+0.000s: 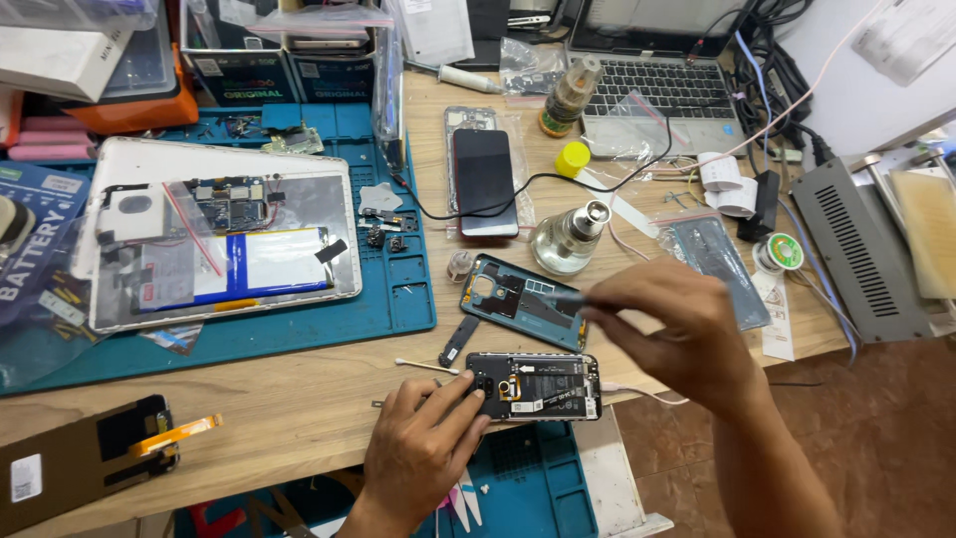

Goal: The person assembles a smartphone by connecting internal components, including a camera module and ribbon cables, to the motherboard. They use a screwdriver to secure parts and handle various small components on a cluttered workbench.

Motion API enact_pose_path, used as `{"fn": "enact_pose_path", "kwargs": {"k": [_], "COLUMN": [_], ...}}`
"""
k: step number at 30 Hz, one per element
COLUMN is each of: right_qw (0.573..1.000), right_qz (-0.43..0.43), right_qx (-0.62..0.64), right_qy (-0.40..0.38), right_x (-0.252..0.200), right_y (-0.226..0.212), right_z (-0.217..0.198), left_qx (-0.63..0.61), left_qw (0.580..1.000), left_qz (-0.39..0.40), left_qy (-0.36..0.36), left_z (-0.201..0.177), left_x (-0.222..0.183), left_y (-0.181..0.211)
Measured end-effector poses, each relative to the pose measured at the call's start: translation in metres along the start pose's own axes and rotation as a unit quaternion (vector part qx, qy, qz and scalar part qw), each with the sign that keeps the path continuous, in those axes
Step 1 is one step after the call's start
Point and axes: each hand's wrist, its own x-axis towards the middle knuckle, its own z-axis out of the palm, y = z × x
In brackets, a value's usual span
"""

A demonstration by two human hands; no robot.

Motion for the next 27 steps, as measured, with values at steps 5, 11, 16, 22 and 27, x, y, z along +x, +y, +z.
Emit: {"fn": "enact_pose_path", "kwargs": {"k": [5,11,16,22,27], "right_qw": [0.992,0.993,0.995,0.995,0.992], "right_qz": [0.121,0.107,0.079,0.095,0.110], "right_qx": [-0.008,-0.031,-0.044,-0.016,0.015], "right_qy": [0.041,0.033,0.034,0.032,0.055], "right_x": [-0.057,-0.079,-0.076,-0.076,-0.072], "right_y": [0.031,0.039,0.043,0.044,0.029], "right_z": [0.017,0.048,0.059,0.060,0.052], "left_qx": [0.015,0.020,0.015,0.003,-0.039], "left_qw": [1.000,1.000,1.000,0.999,0.994], "left_qz": [0.012,0.003,-0.002,-0.020,-0.050], "left_qy": [0.003,0.012,0.025,0.033,0.093], "left_z": [0.002,0.007,0.008,0.010,0.004], "left_x": [-0.001,-0.003,-0.003,-0.006,-0.002], "left_y": [-0.001,-0.001,-0.001,-0.003,0.001]}}
